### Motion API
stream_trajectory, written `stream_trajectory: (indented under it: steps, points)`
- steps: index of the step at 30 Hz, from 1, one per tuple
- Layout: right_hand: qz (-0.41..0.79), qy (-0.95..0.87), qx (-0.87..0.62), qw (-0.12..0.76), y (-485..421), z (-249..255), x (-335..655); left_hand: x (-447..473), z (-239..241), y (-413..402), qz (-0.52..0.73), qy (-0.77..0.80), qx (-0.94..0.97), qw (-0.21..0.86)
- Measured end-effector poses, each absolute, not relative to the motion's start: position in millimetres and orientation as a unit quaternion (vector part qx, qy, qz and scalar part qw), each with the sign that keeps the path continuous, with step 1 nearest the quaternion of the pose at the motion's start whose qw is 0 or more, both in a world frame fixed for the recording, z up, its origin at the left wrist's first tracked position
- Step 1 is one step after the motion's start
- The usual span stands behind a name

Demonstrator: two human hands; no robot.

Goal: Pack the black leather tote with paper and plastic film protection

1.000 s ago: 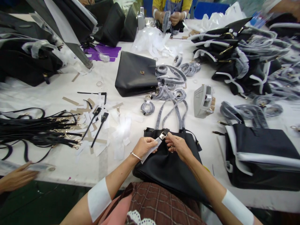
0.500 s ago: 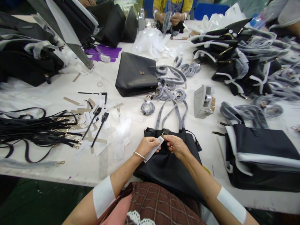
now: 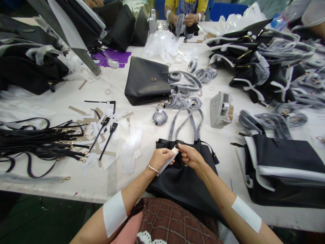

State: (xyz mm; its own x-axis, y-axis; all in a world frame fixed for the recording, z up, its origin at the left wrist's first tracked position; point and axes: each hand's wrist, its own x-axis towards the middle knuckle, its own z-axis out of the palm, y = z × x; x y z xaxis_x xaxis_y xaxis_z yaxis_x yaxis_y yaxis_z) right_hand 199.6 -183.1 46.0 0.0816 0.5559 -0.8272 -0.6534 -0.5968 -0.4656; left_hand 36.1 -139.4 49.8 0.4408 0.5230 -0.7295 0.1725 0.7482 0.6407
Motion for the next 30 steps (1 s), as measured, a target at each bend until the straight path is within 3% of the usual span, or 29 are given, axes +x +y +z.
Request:
stream_trajectory:
  steps: [13,24,30]
  points:
    - [0.575,-0.054,-0.679,0.453,-188.0,43.5,184.6,39.7,39.2,-140.4,0.132,0.529,0.31,0.779]
    - [0.57,-0.039,-0.692,0.441,-183.4,43.7,186.4,46.0,38.8,-133.5,0.105,0.53,0.393,0.744]
    - [0.6,-0.006,-0.662,0.449,-176.4,43.4,196.8,47.4,35.9,-136.3,0.087,0.528,0.544,0.646]
